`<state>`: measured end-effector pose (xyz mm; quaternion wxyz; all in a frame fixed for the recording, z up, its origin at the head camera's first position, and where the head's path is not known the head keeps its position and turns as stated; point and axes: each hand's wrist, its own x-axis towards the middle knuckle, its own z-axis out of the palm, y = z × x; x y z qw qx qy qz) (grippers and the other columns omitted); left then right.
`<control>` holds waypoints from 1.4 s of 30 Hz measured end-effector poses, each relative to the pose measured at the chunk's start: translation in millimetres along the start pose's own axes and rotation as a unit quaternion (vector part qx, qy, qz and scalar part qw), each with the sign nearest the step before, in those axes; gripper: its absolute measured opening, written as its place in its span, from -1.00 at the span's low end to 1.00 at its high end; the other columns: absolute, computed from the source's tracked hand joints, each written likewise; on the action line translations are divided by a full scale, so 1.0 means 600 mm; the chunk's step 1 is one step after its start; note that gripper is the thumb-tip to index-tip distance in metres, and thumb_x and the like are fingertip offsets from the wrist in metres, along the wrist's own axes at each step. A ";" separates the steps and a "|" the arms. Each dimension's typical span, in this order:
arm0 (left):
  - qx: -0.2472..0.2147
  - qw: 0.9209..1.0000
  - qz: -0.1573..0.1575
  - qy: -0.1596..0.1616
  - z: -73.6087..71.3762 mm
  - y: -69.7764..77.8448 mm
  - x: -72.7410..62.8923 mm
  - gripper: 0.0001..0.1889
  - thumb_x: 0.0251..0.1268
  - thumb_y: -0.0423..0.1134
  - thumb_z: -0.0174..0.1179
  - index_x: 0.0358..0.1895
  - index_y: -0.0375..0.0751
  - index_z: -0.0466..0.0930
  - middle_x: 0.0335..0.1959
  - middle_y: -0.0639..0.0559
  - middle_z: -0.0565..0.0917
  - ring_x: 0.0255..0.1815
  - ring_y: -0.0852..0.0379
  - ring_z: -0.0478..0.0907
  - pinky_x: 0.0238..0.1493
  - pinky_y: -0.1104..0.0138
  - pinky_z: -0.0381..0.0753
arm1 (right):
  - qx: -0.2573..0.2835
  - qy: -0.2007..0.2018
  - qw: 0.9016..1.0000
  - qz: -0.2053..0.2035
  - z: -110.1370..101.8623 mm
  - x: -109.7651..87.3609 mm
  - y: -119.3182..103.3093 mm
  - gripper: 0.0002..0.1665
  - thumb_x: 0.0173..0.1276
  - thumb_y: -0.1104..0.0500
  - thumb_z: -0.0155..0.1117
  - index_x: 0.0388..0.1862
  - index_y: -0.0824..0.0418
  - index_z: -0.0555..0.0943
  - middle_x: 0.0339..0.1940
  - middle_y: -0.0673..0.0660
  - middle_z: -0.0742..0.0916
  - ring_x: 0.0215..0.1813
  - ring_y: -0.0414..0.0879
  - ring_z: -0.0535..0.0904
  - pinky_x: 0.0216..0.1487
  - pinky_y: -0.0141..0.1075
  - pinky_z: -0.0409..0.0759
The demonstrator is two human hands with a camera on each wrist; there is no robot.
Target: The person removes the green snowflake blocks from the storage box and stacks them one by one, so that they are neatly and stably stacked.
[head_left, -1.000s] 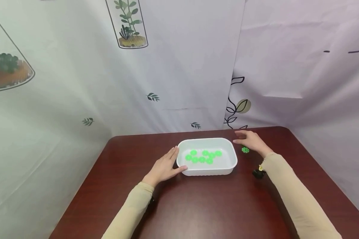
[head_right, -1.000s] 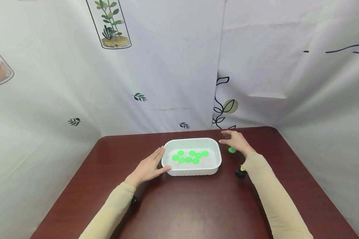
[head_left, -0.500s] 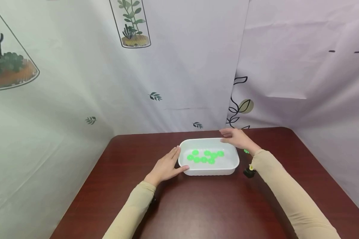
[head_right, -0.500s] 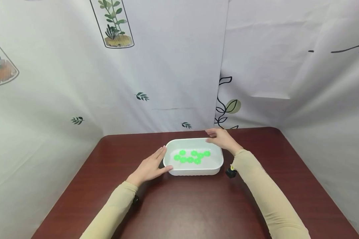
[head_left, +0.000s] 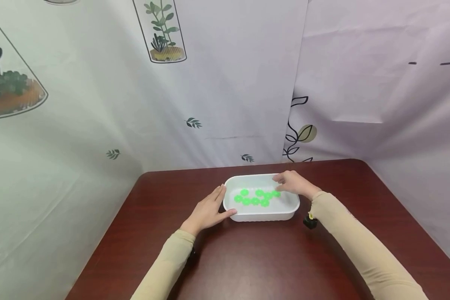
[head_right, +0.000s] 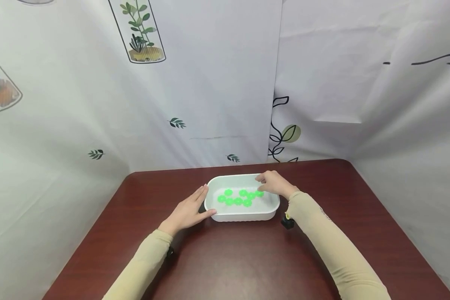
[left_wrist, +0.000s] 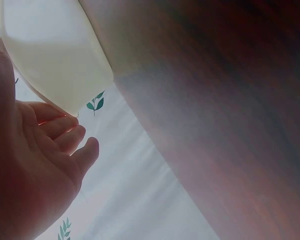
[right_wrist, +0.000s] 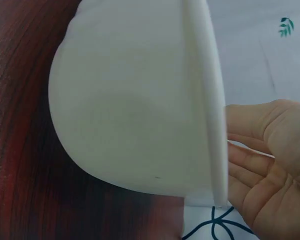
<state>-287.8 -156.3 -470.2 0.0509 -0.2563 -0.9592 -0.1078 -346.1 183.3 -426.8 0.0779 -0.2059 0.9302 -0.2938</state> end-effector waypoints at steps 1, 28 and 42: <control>-0.001 1.000 0.000 0.003 0.000 0.000 0.000 0.03 0.34 0.46 0.01 0.60 -0.28 0.05 0.60 -0.14 0.13 0.60 0.01 0.08 0.45 0.09 0.29 | -0.005 -0.004 1.000 -0.004 0.001 0.002 0.000 -0.47 0.34 0.29 0.38 0.25 0.46 0.57 0.17 0.37 0.68 0.21 0.26 0.61 0.19 0.07 0.57; -0.007 1.000 0.005 0.016 0.004 -0.003 -0.007 0.02 0.32 0.43 0.05 0.58 -0.31 0.10 0.58 -0.16 0.18 0.59 0.00 0.10 0.45 0.08 0.29 | -0.107 -0.050 0.991 0.065 0.032 0.016 -0.033 -0.64 0.10 0.30 0.59 -0.13 0.41 0.73 -0.14 0.21 0.74 -0.02 0.11 0.62 0.13 0.03 0.58; -0.001 1.000 0.006 0.012 0.001 0.000 -0.007 0.03 0.34 0.45 0.03 0.58 -0.33 0.10 0.58 -0.18 0.18 0.60 -0.01 0.09 0.44 0.08 0.30 | -0.099 -0.041 0.991 0.078 0.038 0.020 -0.033 -0.70 0.16 0.30 0.55 -0.17 0.40 0.67 -0.25 0.17 0.69 -0.20 0.01 0.59 -0.06 -0.06 0.63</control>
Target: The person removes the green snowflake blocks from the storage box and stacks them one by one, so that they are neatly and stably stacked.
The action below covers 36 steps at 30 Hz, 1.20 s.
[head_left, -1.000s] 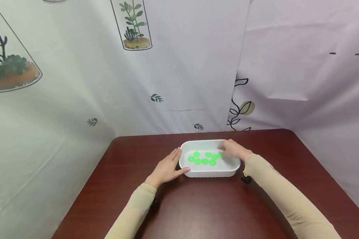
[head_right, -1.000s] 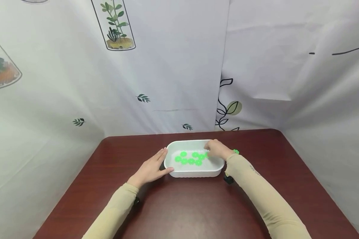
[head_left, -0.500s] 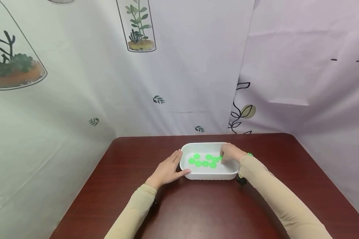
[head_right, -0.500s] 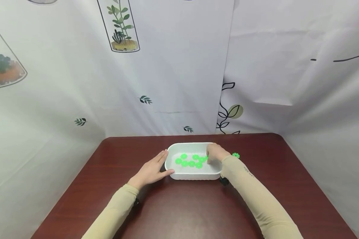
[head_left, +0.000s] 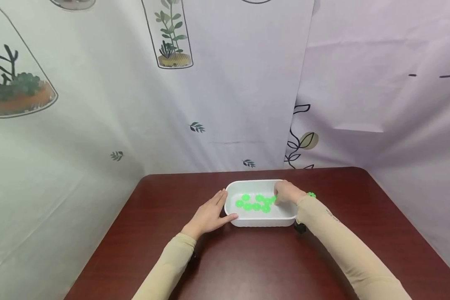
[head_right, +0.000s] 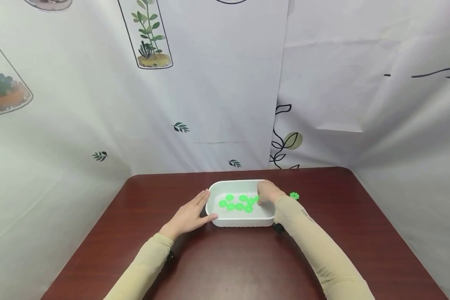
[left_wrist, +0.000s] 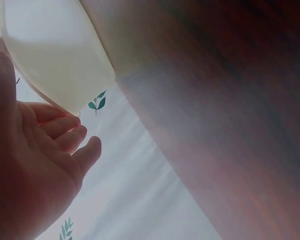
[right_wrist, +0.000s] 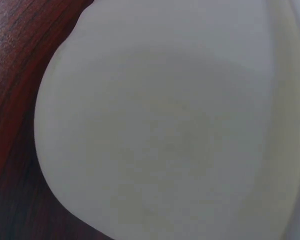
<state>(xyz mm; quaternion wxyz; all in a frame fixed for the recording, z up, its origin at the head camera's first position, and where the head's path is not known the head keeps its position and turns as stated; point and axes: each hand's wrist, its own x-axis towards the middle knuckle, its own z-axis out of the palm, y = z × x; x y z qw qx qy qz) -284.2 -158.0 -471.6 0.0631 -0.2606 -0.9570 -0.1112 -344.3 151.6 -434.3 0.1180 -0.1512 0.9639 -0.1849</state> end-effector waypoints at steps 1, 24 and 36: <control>0.000 1.000 -0.001 0.000 0.000 0.000 0.000 0.03 0.34 0.44 0.03 0.58 -0.33 0.10 0.58 -0.17 0.18 0.60 0.00 0.09 0.44 0.08 0.29 | 0.004 0.000 1.000 0.001 0.001 0.000 -0.001 -0.71 0.17 0.31 0.54 -0.18 0.41 0.66 -0.26 0.17 0.69 -0.22 0.01 0.58 -0.07 -0.07 0.63; -0.009 1.000 -0.002 0.000 0.001 0.005 -0.006 0.03 0.33 0.45 0.03 0.57 -0.34 0.12 0.58 -0.17 0.18 0.60 -0.02 0.09 0.46 0.10 0.27 | 0.011 -0.002 0.998 -0.056 0.015 0.002 0.008 -0.69 0.05 0.34 0.60 -0.28 0.31 0.62 -0.30 0.12 0.68 -0.21 -0.01 0.59 -0.09 -0.16 0.63; -0.009 1.000 -0.002 0.003 0.000 0.005 -0.004 0.03 0.33 0.44 0.04 0.57 -0.34 0.12 0.58 -0.18 0.18 0.60 -0.01 0.09 0.45 0.09 0.29 | 0.037 0.048 0.987 -0.147 0.012 -0.009 0.016 -0.75 0.12 0.52 0.29 -0.25 0.28 0.67 -0.37 0.10 0.65 -0.29 -0.08 0.53 -0.19 -0.22 0.55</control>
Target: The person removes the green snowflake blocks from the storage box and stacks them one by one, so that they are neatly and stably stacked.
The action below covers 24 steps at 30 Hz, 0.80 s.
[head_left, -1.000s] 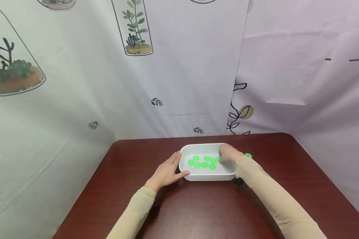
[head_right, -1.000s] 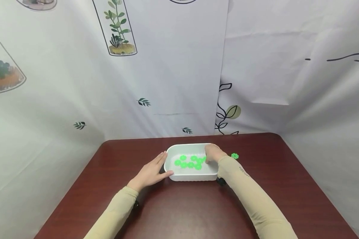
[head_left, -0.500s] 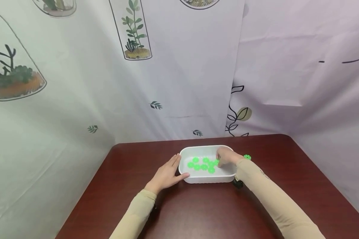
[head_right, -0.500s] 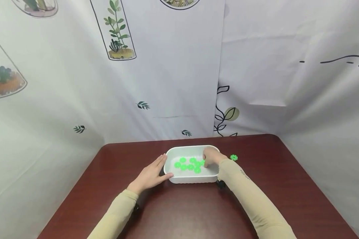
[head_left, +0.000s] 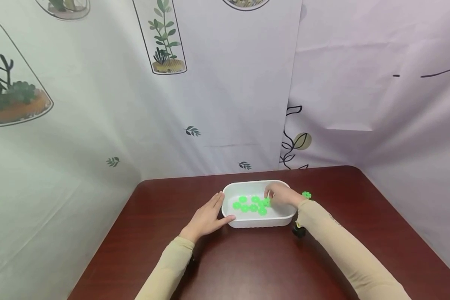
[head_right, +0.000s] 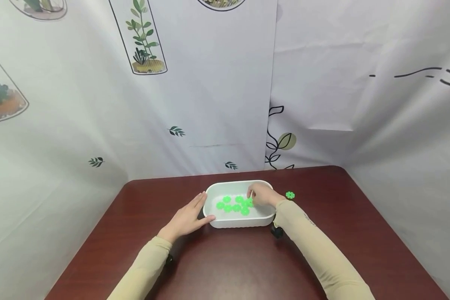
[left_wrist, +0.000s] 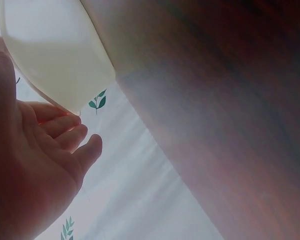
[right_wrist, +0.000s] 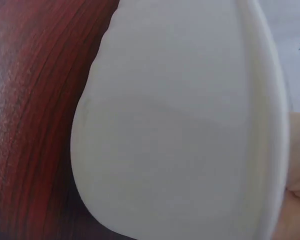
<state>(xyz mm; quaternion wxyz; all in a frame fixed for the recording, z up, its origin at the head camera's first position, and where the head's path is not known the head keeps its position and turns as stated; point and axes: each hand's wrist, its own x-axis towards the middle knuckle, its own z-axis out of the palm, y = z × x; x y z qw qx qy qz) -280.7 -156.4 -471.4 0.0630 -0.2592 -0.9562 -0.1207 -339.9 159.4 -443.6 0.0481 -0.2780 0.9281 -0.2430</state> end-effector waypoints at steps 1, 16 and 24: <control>-0.001 1.000 0.000 0.000 0.000 0.000 0.000 0.02 0.33 0.44 0.05 0.56 -0.35 0.13 0.58 -0.18 0.18 0.60 -0.02 0.09 0.45 0.09 0.29 | 0.002 0.005 1.000 -0.005 -0.001 -0.001 0.000 -0.74 0.13 0.51 0.27 -0.23 0.29 0.68 -0.36 0.10 0.66 -0.28 -0.09 0.53 -0.20 -0.23 0.55; -0.003 1.000 -0.004 -0.003 0.006 -0.004 -0.007 0.02 0.34 0.43 0.05 0.57 -0.34 0.12 0.58 -0.19 0.18 0.59 -0.02 0.10 0.43 0.08 0.31 | 0.124 0.085 0.987 0.057 -0.044 -0.031 -0.007 -0.81 0.41 0.24 0.31 -0.05 0.24 0.72 -0.19 0.11 0.73 -0.15 -0.02 0.65 -0.15 -0.18 0.66; -0.001 1.000 -0.002 -0.011 -0.001 -0.005 0.008 0.02 0.35 0.44 0.02 0.58 -0.33 0.08 0.59 -0.19 0.15 0.60 -0.03 0.08 0.44 0.08 0.30 | 0.167 0.116 0.972 0.113 -0.089 -0.062 0.020 -0.68 0.50 0.13 0.25 0.10 0.27 0.65 -0.01 0.27 0.73 -0.08 0.12 0.70 -0.03 0.00 0.67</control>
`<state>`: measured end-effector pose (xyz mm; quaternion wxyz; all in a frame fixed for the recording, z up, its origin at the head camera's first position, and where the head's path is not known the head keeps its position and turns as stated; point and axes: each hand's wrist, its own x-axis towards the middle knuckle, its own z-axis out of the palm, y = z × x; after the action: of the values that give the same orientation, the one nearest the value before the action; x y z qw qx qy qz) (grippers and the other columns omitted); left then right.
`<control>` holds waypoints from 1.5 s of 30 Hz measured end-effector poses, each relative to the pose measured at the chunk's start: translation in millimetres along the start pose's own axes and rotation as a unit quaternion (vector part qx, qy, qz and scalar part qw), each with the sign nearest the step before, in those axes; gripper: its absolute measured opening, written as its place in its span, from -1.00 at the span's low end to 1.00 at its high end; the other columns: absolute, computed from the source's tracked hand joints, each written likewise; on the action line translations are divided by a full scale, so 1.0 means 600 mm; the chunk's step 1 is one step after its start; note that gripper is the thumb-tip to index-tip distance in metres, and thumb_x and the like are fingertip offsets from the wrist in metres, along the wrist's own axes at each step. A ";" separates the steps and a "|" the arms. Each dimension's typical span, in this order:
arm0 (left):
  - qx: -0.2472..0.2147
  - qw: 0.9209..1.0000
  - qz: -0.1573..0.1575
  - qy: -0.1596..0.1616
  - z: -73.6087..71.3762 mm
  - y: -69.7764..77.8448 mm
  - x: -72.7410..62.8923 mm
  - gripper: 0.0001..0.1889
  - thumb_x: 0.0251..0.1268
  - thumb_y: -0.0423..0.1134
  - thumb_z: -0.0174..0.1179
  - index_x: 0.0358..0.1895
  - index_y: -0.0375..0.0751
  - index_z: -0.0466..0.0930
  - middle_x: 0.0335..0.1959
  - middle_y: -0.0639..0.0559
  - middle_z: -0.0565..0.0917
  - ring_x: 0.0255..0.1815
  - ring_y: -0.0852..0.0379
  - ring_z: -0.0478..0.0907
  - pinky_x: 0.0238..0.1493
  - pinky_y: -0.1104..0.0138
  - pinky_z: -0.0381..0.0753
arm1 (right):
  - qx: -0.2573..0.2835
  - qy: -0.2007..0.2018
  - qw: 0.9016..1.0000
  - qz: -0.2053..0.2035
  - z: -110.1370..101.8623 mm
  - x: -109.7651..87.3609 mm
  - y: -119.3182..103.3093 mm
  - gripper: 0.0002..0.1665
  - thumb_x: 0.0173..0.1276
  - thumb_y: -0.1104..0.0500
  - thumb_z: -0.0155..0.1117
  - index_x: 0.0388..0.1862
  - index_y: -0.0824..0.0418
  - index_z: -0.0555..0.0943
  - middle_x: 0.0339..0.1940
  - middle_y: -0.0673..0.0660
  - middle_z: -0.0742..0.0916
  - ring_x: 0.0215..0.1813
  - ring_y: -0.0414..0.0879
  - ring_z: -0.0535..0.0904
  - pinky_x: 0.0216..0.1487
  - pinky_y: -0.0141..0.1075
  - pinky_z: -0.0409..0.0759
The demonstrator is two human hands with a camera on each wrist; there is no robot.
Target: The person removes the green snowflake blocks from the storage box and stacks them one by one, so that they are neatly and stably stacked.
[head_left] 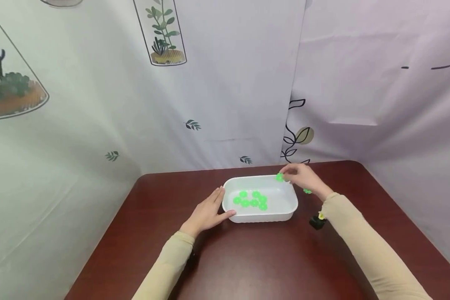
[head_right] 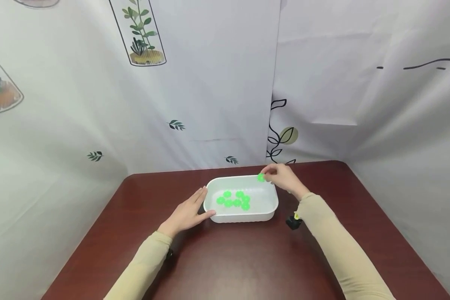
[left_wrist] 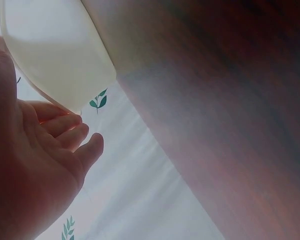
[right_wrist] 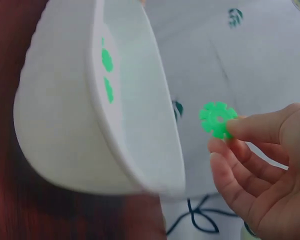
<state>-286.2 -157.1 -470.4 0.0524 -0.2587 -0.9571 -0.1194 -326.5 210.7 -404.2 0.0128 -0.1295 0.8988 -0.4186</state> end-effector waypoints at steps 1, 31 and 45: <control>-0.001 1.000 0.001 -0.001 0.000 0.001 0.003 0.03 0.35 0.44 0.01 0.58 -0.33 0.08 0.59 -0.20 0.15 0.60 -0.03 0.07 0.44 0.08 0.29 | 0.006 0.004 1.000 0.007 -0.010 -0.002 0.003 -0.66 0.51 0.12 0.24 0.14 0.29 0.64 0.02 0.29 0.72 -0.06 0.14 0.70 -0.02 0.01 0.67; -0.018 1.000 -0.014 -0.012 -0.002 0.002 0.015 0.03 0.35 0.45 0.01 0.59 -0.30 0.06 0.60 -0.17 0.12 0.61 -0.01 0.05 0.47 0.10 0.25 | 0.046 0.062 0.993 0.088 -0.061 -0.007 0.145 -0.59 0.54 0.29 0.12 0.24 0.52 0.55 0.15 0.49 0.62 0.02 0.23 0.63 0.10 0.05 0.62; -0.024 0.999 -0.020 -0.012 -0.003 0.003 0.010 0.03 0.35 0.45 0.01 0.59 -0.31 0.05 0.60 -0.18 0.12 0.61 -0.01 0.04 0.48 0.09 0.23 | 0.064 0.032 0.993 0.093 -0.035 -0.004 0.180 -0.62 0.50 0.35 0.10 0.19 0.58 0.56 0.13 0.49 0.63 -0.16 -0.12 0.61 -0.20 -0.40 0.62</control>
<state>-290.4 -153.3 -467.4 0.0319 -0.2422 -0.9595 -0.1403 -351.0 293.5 -472.5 0.0318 -0.0306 0.8781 -0.4764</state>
